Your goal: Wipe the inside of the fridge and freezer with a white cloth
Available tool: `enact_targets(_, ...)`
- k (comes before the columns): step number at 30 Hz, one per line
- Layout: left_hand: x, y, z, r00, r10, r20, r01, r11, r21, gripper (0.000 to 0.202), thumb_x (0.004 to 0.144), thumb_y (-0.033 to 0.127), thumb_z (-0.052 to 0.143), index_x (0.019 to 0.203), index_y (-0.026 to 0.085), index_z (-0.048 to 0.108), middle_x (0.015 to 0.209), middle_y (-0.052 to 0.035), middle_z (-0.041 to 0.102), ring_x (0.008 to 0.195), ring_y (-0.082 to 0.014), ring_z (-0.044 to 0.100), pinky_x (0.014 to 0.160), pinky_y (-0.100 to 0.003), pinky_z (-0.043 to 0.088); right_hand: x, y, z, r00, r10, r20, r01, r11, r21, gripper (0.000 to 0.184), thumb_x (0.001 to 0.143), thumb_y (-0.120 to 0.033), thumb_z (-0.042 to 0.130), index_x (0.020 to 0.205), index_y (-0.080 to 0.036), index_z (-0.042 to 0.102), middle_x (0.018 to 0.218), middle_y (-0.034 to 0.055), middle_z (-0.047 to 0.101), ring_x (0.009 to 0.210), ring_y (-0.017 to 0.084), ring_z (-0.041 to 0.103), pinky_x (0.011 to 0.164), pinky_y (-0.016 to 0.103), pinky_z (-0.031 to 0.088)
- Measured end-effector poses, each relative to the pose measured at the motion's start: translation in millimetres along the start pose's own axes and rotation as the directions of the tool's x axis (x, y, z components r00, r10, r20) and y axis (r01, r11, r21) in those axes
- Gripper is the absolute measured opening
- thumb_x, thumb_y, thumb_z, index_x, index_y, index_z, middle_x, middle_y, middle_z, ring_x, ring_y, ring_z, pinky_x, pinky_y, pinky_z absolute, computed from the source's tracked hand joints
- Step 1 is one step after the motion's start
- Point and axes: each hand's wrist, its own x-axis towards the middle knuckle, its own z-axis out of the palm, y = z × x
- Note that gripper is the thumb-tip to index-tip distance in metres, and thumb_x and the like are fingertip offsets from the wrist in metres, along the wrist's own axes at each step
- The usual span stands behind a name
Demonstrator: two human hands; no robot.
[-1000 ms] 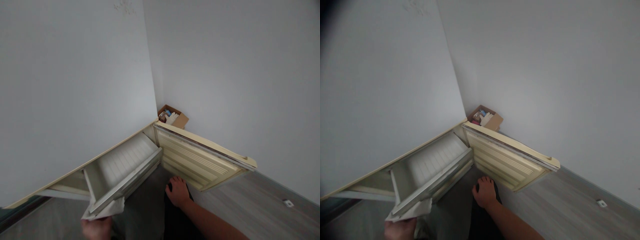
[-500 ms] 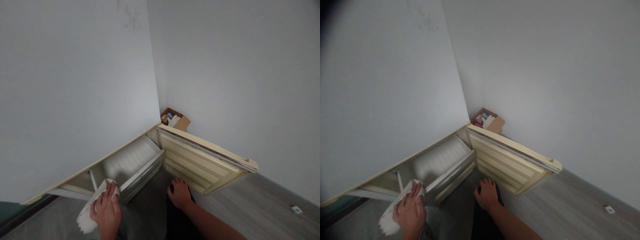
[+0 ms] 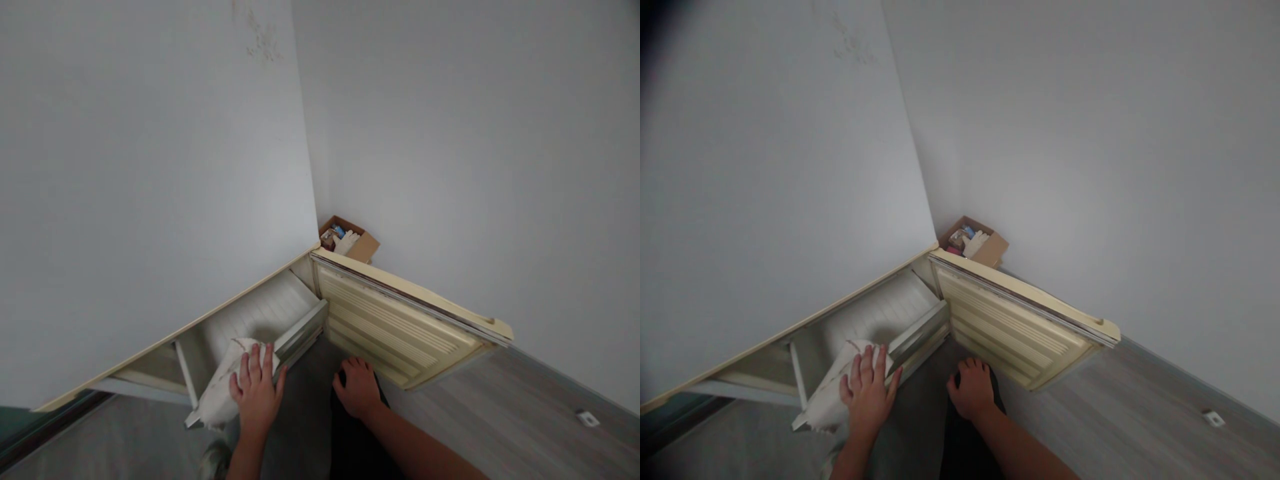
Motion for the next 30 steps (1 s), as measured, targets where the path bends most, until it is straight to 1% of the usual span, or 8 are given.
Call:
enact_targets(5,-1.8,-2.0,2.8,1.000,0.021,0.019,-0.020,1.000,-0.020,0.065,0.099,0.041,0.050,0.158,0.026,0.027,0.163,-0.0120,0.029,0.151,-0.0343,0.024,0.120,-0.060,0.013,0.0,1.8,-0.2,1.000,0.004,-0.002,-0.004,1.000,-0.006,0.027,0.094,-0.040,0.048,0.097,-0.022,0.067,0.103,0.0084,0.068,0.106,0.028,0.059,0.093,0.042,0.042)
enact_targets(11,-3.1,-3.6,2.6,0.999,0.031,0.017,-0.030,0.999,-0.025,0.068,0.098,0.040,0.051,0.159,0.027,0.024,0.163,-0.0123,0.029,0.151,-0.0350,0.023,0.120,-0.061,0.013,0.1,0.8,-1.1,1.000,0.000,-0.008,0.000,1.000,-0.006,0.026,0.093,-0.039,0.048,0.097,-0.021,0.067,0.103,0.0088,0.068,0.105,0.028,0.059,0.092,0.042,0.042)
enact_targets(17,-2.2,0.5,0.2,1.000,0.024,0.016,-0.023,1.000,-0.012,0.067,0.098,0.040,0.051,0.158,0.025,0.026,0.163,-0.0138,0.030,0.151,-0.0348,0.023,0.120,-0.061,0.012,-0.4,0.4,-1.4,1.000,-0.005,-0.010,0.005,1.000,-0.001,0.025,0.093,-0.038,0.048,0.096,-0.021,0.067,0.103,0.0085,0.068,0.105,0.028,0.059,0.093,0.042,0.041)
enact_targets(26,-2.8,1.7,-2.2,0.998,0.015,0.061,-0.015,1.000,0.002,0.066,0.097,0.039,0.051,0.158,0.023,0.029,0.162,-0.0156,0.030,0.151,-0.0355,0.023,0.119,-0.062,0.013,0.2,-0.6,-2.5,1.000,0.010,0.005,-0.010,1.000,-0.006,0.025,0.093,-0.038,0.050,0.097,-0.021,0.067,0.103,0.0082,0.068,0.106,0.027,0.059,0.093,0.042,0.042)
enact_targets(30,-3.3,2.9,-3.1,0.998,0.013,0.066,-0.013,1.000,0.008,0.064,0.098,0.038,0.050,0.157,0.022,0.031,0.163,-0.0148,0.029,0.152,-0.0349,0.021,0.120,-0.062,0.012,-0.1,-0.7,-3.5,1.000,0.013,0.010,-0.013,1.000,-0.008,0.025,0.093,-0.038,0.049,0.097,-0.022,0.068,0.103,0.0083,0.068,0.107,0.027,0.059,0.094,0.041,0.042)
